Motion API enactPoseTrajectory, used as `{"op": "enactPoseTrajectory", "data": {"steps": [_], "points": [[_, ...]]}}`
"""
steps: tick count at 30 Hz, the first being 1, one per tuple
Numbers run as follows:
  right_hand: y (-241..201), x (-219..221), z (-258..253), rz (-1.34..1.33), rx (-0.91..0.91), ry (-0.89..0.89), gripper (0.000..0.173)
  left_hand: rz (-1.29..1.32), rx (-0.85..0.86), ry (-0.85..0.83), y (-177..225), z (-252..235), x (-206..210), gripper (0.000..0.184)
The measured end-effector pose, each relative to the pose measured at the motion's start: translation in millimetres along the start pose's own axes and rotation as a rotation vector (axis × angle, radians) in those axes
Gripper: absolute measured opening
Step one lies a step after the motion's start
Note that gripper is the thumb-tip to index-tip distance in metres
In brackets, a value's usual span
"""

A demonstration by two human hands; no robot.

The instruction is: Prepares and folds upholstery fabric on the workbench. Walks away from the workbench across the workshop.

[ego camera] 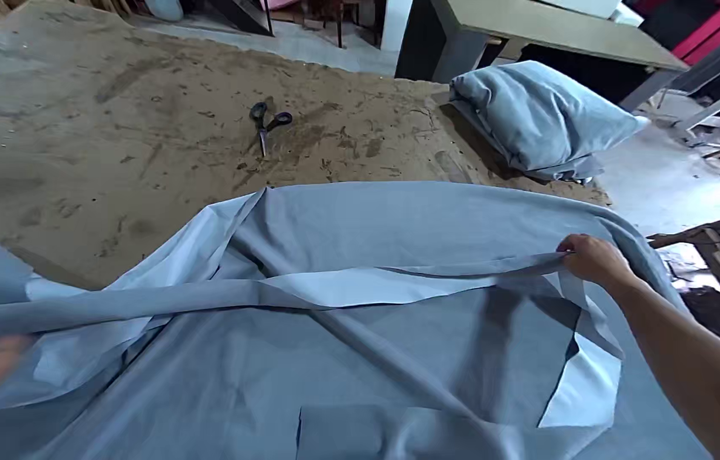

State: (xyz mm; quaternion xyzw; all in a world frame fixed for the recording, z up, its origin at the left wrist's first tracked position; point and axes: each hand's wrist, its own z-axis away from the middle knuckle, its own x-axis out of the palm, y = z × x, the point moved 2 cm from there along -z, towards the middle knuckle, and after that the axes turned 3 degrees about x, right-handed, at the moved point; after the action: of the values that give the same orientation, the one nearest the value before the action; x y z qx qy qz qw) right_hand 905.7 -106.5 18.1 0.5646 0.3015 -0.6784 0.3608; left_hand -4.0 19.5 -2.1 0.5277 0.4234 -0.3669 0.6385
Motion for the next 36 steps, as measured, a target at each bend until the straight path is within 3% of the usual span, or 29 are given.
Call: {"op": "enactPoseTrajectory", "data": {"steps": [2,4,6,8,11,14,15,18,19,24,26,28,30,32,34,36], "points": [[8.6,4.8,9.6,-0.081,0.064,0.103,0.021,-0.024,0.436,0.054,83.8,37.5,50.4,0.064],[-0.2,8.8,36.2,-0.163,0.061,0.175,0.041,-0.055,0.824,0.092,160.1,63.8,118.1,0.063],[-39.7,19.6,78.8,-0.203,-0.111,0.234,0.052,-0.067,1.036,0.058,217.0,77.2,166.4,0.060],[-96.1,51.2,125.3,-0.256,-0.345,0.229,0.058,-0.141,1.107,-0.001,237.2,72.1,190.1,0.047],[-189.3,98.5,164.3,-0.433,-0.630,0.253,0.062,-0.132,1.146,-0.102,246.7,51.5,174.3,0.016],[-247.4,125.2,148.3,-0.501,-0.773,0.263,0.069,-0.051,1.120,-0.324,265.4,42.0,128.5,0.017],[-254.4,129.1,136.0,-0.484,-0.797,0.247,0.063,-0.024,1.093,-0.355,271.5,38.6,115.8,0.018],[-239.5,122.4,106.2,-0.501,-0.814,0.204,0.020,0.161,0.956,-0.371,281.7,19.4,88.1,0.014],[-224.8,111.5,99.8,-0.550,-0.792,0.142,0.015,0.208,0.910,-0.374,281.9,10.4,81.0,0.012],[-147.3,37.9,69.2,-0.684,-0.573,-0.406,0.014,0.360,0.741,-0.589,279.8,-28.3,56.3,0.019],[-133.4,24.1,46.3,-0.617,-0.480,-0.466,0.016,0.355,0.667,-0.710,281.3,-47.8,66.2,0.017],[-131.6,31.6,17.8,-0.495,-0.431,-0.405,0.019,0.251,0.625,-0.782,284.3,-71.3,91.2,0.015],[-137.2,52.8,-2.8,-0.357,-0.396,-0.284,0.023,0.038,0.620,-0.761,287.1,-86.7,121.4,0.024],[-138.0,69.4,0.3,-0.238,-0.357,-0.151,0.035,-0.181,0.596,-0.633,287.3,-85.6,145.1,0.043],[-137.2,67.2,43.5,-0.262,-0.406,0.009,0.042,-0.303,0.639,-0.404,289.3,-70.7,151.6,0.061],[-136.9,72.8,126.2,-0.376,-0.560,0.086,0.035,-0.246,0.801,-0.129,292.2,-43.6,156.6,0.050]]}}
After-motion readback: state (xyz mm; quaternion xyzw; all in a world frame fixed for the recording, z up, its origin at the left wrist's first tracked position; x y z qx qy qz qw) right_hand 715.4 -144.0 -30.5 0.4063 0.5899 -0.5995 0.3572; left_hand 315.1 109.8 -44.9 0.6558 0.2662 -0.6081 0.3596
